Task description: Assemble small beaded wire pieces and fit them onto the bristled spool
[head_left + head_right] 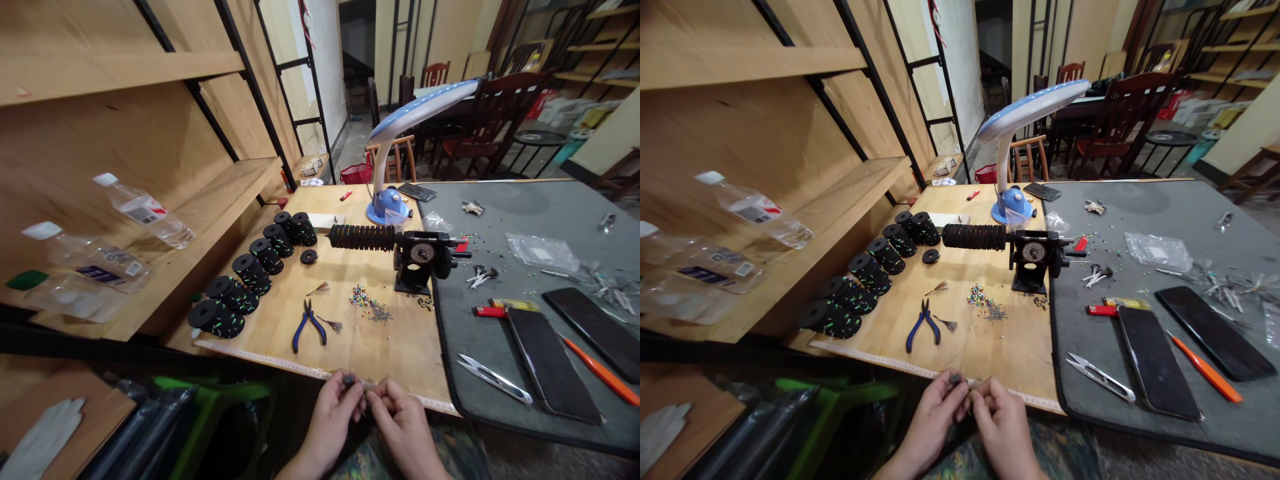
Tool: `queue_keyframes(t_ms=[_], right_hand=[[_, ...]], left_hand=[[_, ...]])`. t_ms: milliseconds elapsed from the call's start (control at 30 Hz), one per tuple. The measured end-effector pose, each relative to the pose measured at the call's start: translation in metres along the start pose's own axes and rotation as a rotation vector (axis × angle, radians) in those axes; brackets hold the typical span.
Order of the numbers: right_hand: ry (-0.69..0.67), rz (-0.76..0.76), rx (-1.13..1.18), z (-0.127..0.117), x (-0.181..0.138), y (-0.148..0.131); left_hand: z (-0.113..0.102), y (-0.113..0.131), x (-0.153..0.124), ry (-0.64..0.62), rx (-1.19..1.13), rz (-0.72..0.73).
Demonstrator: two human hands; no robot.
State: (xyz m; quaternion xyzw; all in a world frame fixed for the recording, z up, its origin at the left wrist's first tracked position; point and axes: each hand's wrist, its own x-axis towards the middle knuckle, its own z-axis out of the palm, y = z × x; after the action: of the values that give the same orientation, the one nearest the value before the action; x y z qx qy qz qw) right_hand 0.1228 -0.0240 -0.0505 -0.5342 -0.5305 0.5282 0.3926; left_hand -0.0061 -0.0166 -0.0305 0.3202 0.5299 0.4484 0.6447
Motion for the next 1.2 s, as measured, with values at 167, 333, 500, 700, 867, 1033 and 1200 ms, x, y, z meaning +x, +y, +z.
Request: queue_keyframes(t_ms=[167,333,500,700,867,1033,1200], right_hand=[[0.018,0.024,0.049,0.001,0.002,-0.002],[0.009,0.079,0.095,0.002,0.002,-0.002],[-0.011,0.117,0.175,0.001,0.005,-0.003],[-0.050,0.196,0.310,0.002,0.009,-0.006],[-0.036,0.257,0.371,0.005,0.010,-0.010],[-0.015,0.294,0.430,0.006,0.011,-0.014],[0.017,0.317,0.463,0.001,0.013,-0.021]], left_hand=[[0.001,0.004,-0.003,-0.020,0.060,0.020],[0.001,0.003,-0.005,-0.021,0.084,0.031],[0.000,0.004,-0.006,-0.038,0.111,0.041],[0.004,0.010,-0.009,-0.041,0.130,0.048],[0.004,0.008,-0.009,-0.046,0.133,0.067],[0.004,0.005,-0.006,-0.055,0.118,0.063],[0.002,0.002,-0.005,-0.092,0.083,0.058]])
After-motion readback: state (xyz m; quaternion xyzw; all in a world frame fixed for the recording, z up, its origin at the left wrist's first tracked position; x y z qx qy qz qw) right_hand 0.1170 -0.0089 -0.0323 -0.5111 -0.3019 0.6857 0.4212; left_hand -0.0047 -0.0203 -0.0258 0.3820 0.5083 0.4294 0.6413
